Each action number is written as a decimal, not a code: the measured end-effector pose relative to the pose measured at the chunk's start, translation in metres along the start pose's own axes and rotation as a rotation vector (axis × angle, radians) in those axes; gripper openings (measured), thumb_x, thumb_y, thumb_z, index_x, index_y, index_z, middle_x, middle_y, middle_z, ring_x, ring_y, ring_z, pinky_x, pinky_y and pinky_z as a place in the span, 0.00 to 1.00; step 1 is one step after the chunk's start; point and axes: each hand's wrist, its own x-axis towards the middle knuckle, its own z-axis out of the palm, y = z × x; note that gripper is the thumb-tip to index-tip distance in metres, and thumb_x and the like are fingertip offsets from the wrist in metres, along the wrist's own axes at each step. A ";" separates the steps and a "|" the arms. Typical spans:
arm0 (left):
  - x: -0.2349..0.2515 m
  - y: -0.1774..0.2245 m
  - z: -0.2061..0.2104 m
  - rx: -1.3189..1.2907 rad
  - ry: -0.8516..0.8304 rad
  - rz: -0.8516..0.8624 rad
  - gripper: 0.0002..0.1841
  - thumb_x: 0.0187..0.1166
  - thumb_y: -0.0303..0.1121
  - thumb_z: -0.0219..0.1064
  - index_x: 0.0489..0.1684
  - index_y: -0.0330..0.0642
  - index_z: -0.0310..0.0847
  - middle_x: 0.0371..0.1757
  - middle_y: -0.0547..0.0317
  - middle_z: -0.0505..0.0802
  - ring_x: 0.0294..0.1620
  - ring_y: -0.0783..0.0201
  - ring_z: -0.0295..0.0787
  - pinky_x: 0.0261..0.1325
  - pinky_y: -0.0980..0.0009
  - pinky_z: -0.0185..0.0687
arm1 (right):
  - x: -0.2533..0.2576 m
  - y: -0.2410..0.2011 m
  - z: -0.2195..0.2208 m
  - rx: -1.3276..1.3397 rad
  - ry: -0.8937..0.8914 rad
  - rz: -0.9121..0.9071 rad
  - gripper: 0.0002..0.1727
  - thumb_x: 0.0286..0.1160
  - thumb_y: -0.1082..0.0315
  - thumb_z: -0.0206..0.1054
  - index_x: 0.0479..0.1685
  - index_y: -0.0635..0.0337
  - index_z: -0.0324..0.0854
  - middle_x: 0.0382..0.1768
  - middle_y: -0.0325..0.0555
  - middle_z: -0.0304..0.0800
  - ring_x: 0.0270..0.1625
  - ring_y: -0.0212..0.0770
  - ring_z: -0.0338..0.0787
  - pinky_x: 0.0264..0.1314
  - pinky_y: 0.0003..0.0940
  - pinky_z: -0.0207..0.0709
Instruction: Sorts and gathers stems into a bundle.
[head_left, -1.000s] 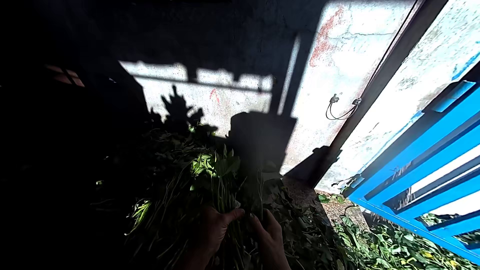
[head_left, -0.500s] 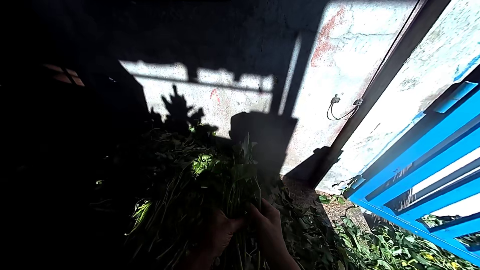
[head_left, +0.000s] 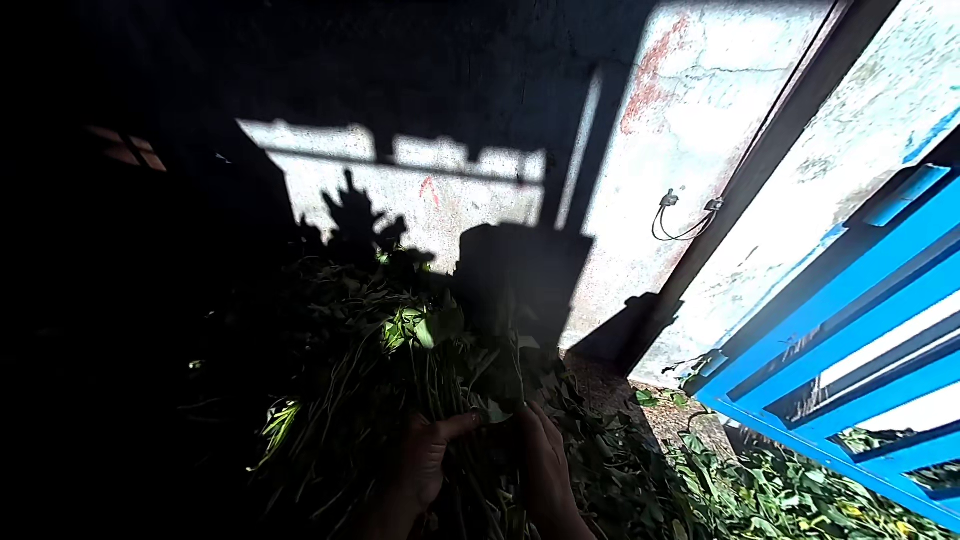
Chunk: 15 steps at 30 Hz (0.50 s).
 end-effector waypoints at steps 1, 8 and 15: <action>0.004 0.003 -0.002 -0.034 0.079 -0.014 0.14 0.64 0.13 0.75 0.45 0.25 0.80 0.35 0.35 0.93 0.34 0.44 0.95 0.42 0.53 0.95 | -0.004 0.002 -0.003 -0.056 -0.002 -0.035 0.22 0.90 0.60 0.45 0.52 0.65 0.83 0.19 0.37 0.73 0.19 0.33 0.73 0.23 0.29 0.73; 0.004 0.003 -0.005 0.020 0.118 0.002 0.18 0.61 0.16 0.80 0.49 0.24 0.83 0.40 0.36 0.94 0.40 0.47 0.96 0.49 0.56 0.94 | -0.039 0.025 -0.006 -0.540 -0.127 -0.176 0.18 0.92 0.60 0.51 0.57 0.63 0.83 0.29 0.42 0.87 0.30 0.36 0.87 0.36 0.39 0.84; -0.002 -0.005 0.000 0.148 0.027 0.051 0.28 0.44 0.17 0.88 0.49 0.26 0.83 0.45 0.42 0.95 0.48 0.53 0.96 0.55 0.59 0.94 | -0.049 0.027 0.003 -0.658 -0.092 -0.234 0.18 0.91 0.61 0.53 0.55 0.65 0.85 0.35 0.47 0.91 0.37 0.40 0.92 0.43 0.42 0.87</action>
